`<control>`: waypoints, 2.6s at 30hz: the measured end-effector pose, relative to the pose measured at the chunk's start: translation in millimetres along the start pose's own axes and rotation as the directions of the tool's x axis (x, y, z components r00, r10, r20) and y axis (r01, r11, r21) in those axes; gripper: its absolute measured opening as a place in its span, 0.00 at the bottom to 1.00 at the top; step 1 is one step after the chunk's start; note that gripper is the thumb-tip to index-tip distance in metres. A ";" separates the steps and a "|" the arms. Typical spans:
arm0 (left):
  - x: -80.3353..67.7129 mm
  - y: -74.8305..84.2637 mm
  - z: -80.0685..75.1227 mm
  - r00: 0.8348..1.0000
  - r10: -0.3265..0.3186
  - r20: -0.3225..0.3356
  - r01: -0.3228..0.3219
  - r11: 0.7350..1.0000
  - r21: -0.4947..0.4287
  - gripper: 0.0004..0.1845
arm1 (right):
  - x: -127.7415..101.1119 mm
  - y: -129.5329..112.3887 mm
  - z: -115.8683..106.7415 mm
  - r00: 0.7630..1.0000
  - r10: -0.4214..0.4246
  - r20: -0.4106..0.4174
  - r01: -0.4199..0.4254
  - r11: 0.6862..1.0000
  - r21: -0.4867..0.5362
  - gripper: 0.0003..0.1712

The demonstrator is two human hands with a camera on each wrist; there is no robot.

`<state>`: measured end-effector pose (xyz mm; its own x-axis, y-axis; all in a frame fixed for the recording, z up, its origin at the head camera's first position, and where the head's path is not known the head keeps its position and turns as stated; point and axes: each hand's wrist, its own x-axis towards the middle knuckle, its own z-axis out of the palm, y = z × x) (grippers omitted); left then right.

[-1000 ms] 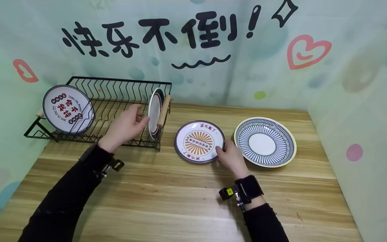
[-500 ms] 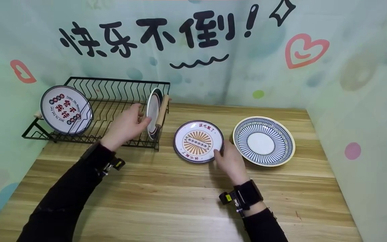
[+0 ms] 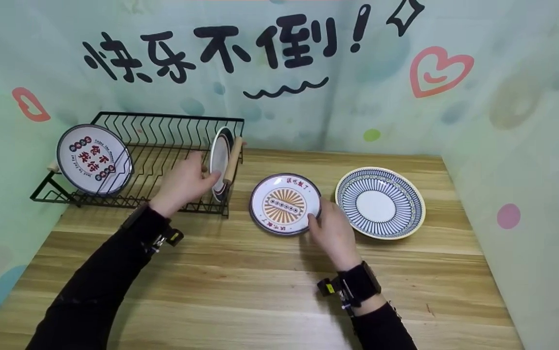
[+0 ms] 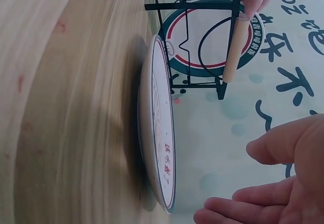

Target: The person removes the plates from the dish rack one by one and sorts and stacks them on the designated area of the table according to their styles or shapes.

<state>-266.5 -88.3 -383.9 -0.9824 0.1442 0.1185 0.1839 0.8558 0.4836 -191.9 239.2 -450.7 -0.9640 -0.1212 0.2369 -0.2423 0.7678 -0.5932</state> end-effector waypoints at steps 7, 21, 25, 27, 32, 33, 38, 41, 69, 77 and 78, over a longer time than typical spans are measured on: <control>0.8 0.9 7.6 1.000 0.012 -0.012 -0.012 1.000 0.010 0.21 | -1.0 -3.0 -0.7 0.998 -0.036 -0.055 0.035 0.999 -0.022 0.29; 1.9 3.8 13.8 0.999 -0.016 0.049 0.015 1.000 0.004 0.19 | 0.0 -2.4 2.0 0.972 -0.177 -0.157 0.168 0.983 -0.068 0.30; 3.4 4.4 15.9 0.998 -0.024 0.050 0.023 0.999 0.021 0.17 | 0.4 -4.1 2.1 0.966 -0.192 -0.171 0.181 0.980 -0.077 0.30; 3.8 4.9 16.9 0.999 -0.022 0.045 0.020 0.999 0.040 0.16 | 0.7 -5.1 2.5 0.960 -0.211 -0.186 0.198 0.976 -0.085 0.29; 4.3 5.7 19.9 1.000 -0.012 0.008 0.012 0.998 0.055 0.13 | 1.2 -7.5 3.8 0.947 -0.246 -0.206 0.232 0.969 -0.089 0.29; 4.5 6.1 20.7 1.000 -0.014 0.000 0.014 0.998 0.057 0.12 | 1.3 -8.0 4.0 0.946 -0.250 -0.208 0.236 0.968 -0.088 0.29; 4.1 10.5 22.2 0.999 -0.048 -0.023 0.049 0.998 0.046 0.12 | 1.8 -11.2 4.2 0.942 -0.261 -0.211 0.250 0.965 -0.077 0.29; 3.6 12.5 22.7 0.997 -0.061 -0.039 0.062 0.997 0.038 0.12 | 2.0 -13.3 3.7 0.939 -0.268 -0.217 0.258 0.963 -0.074 0.29; -9.6 18.7 24.5 0.971 0.036 -0.238 0.008 0.983 0.181 0.14 | 3.9 -31.3 5.6 0.922 -0.303 -0.240 0.302 0.952 -0.042 0.29; -14.4 19.0 10.6 0.970 -0.048 -0.240 0.077 0.991 0.110 0.19 | 4.3 -30.9 8.1 0.911 -0.324 -0.254 0.325 0.945 -0.037 0.27; -14.9 18.8 8.7 0.968 -0.057 -0.246 0.079 0.994 0.081 0.19 | 4.4 -30.6 8.5 0.910 -0.325 -0.256 0.327 0.944 -0.037 0.27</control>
<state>-248.7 -70.1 -384.2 -0.9532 -0.0313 0.3006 0.1028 0.9017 0.4199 -189.7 209.8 -438.1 -0.7707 -0.1987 0.6054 -0.5397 0.7086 -0.4546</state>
